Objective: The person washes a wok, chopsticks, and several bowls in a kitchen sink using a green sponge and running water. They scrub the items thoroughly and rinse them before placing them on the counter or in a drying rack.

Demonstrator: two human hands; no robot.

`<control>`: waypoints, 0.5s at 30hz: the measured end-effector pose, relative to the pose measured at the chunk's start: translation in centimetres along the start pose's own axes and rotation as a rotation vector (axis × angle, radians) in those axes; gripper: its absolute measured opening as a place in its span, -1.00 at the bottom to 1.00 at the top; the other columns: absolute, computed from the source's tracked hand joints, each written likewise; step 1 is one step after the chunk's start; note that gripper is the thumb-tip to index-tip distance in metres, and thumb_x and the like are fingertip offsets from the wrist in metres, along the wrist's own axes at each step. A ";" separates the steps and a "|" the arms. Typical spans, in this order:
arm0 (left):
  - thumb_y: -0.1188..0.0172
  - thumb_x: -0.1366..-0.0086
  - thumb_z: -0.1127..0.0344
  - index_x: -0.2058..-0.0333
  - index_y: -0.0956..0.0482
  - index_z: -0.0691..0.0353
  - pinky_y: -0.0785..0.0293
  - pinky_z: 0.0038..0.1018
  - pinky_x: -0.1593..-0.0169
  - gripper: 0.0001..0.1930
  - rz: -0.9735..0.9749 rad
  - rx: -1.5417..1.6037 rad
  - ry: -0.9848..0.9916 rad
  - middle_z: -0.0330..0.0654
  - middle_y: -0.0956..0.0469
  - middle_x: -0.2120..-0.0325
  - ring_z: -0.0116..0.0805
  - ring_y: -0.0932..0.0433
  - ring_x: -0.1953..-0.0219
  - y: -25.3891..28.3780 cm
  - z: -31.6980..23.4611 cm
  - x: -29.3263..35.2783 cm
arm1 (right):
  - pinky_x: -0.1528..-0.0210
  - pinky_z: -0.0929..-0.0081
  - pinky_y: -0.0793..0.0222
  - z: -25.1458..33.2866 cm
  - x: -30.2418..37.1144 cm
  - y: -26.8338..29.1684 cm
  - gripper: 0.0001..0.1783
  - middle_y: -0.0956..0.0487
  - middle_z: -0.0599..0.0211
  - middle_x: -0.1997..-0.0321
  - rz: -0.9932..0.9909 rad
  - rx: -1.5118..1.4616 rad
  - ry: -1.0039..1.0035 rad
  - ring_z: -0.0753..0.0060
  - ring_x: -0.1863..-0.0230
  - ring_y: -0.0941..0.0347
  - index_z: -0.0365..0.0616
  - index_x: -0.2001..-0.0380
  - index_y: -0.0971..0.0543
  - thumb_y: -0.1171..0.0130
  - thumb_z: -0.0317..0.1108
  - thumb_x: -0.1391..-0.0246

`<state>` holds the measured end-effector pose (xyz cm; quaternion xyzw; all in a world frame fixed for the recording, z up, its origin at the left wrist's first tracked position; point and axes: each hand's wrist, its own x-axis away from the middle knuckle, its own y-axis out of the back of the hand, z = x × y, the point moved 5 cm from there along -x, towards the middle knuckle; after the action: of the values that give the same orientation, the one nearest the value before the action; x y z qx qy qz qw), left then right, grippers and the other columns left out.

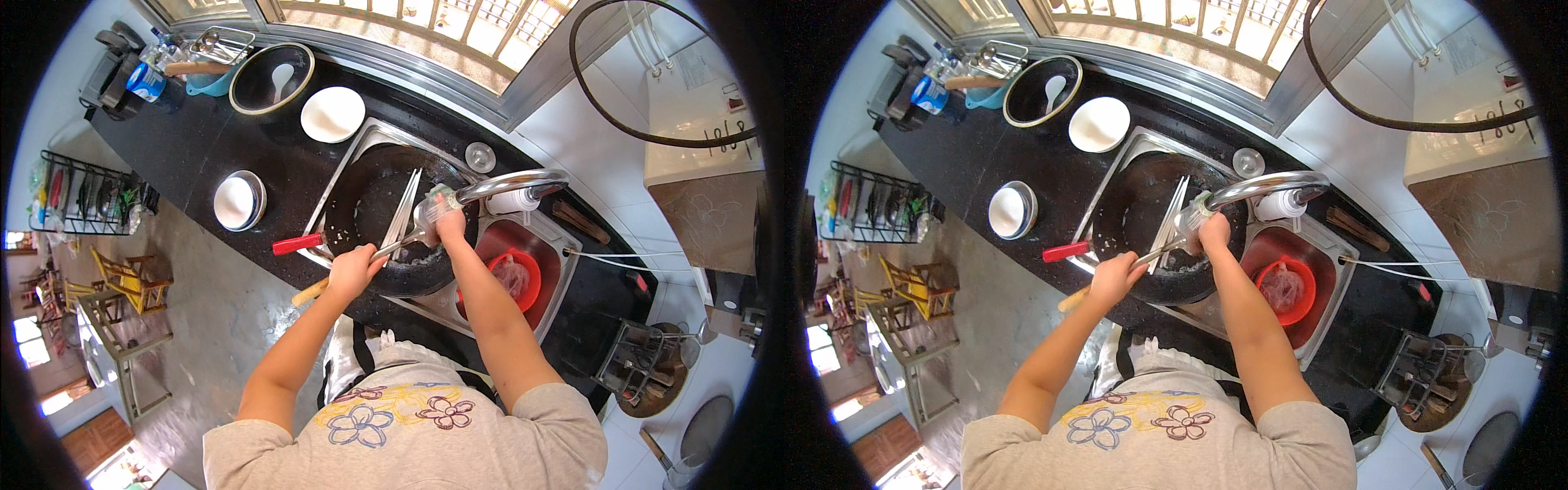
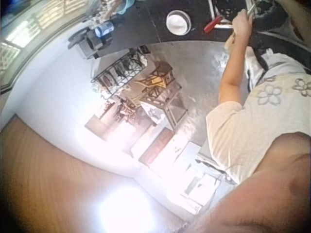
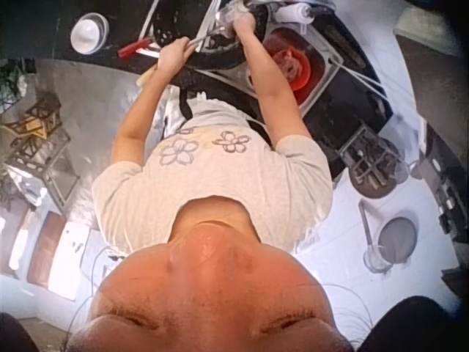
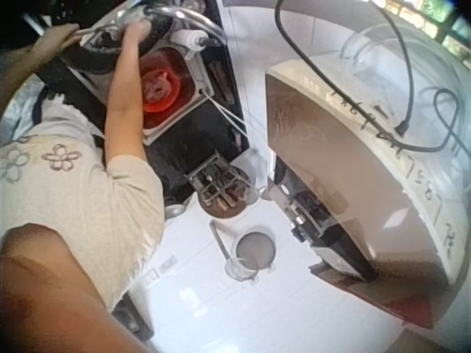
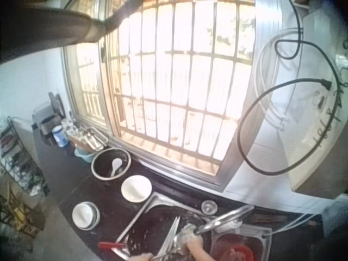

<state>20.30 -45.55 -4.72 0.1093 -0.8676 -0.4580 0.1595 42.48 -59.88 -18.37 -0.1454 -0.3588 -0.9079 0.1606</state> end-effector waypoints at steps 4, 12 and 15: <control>-0.08 -0.21 -0.07 0.38 -0.50 0.19 -0.43 -0.18 0.37 -0.61 0.011 -0.024 -0.001 -0.02 -0.54 0.51 0.03 -0.54 0.43 0.6 -1.1 -3.0 | 0.02 0.28 -0.31 4.2 1.9 1.6 -0.32 -0.56 -0.04 0.13 -0.040 0.009 -0.059 0.03 0.03 -0.47 -0.25 0.16 -0.56 -0.06 0.23 0.00; -0.17 -0.17 -0.02 0.34 -0.59 0.24 -0.42 -0.44 0.39 -0.62 0.158 0.544 0.152 -0.10 -0.55 0.60 -0.30 -0.56 0.50 -1.0 -4.4 -8.8 | 0.07 0.36 -0.31 6.0 2.8 3.6 -0.43 -0.58 0.06 0.21 -0.135 -0.242 0.133 0.17 0.16 -0.49 -0.35 0.17 -0.52 -0.11 0.04 -0.07; -0.18 -0.23 0.15 0.39 -0.56 0.33 -0.23 -0.55 0.58 -0.70 0.122 0.738 0.127 -0.35 -0.39 0.72 -0.59 -0.28 0.69 -0.9 -3.7 -8.5 | 0.31 0.34 -0.44 3.6 0.8 2.0 -0.73 -0.55 0.16 0.26 0.198 -0.559 -0.177 0.20 0.27 -0.53 -0.24 0.15 -0.48 0.08 -0.37 -0.14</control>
<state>29.59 -46.03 -5.00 0.1357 -0.9676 -0.0967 0.1897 43.10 -58.92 -14.38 -0.2968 -0.0919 -0.9352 0.1702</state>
